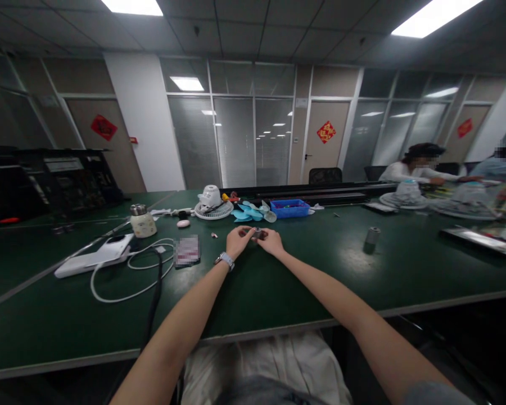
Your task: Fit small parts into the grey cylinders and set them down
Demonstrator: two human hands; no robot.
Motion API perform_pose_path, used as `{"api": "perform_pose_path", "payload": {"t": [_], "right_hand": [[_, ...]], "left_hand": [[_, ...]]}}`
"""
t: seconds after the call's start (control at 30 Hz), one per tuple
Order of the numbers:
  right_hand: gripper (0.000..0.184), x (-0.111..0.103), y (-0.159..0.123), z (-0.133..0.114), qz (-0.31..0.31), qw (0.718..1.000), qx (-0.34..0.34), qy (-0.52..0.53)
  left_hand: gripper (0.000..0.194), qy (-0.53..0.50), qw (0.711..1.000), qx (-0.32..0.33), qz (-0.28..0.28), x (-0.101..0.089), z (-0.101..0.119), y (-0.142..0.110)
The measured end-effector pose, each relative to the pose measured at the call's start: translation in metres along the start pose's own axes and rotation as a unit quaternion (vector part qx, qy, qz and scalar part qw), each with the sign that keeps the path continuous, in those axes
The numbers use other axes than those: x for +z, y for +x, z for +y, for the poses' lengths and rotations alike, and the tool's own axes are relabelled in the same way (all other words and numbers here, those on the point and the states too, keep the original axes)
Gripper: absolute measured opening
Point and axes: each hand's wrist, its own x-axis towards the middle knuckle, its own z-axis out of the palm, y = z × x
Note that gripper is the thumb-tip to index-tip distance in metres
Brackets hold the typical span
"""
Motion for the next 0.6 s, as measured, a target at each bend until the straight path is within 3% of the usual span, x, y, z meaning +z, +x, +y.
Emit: {"api": "perform_pose_path", "payload": {"t": [0.3,0.6], "right_hand": [[0.034,-0.004,-0.011,-0.005,-0.036,0.997,-0.057,-0.023],[0.04,-0.011,-0.016,-0.015,-0.041,0.998,-0.034,-0.045]], "left_hand": [[0.033,0.048,0.998,0.019,0.024,0.011,0.011,-0.002],[0.034,0.024,0.997,-0.014,0.065,-0.004,0.017,0.008]]}}
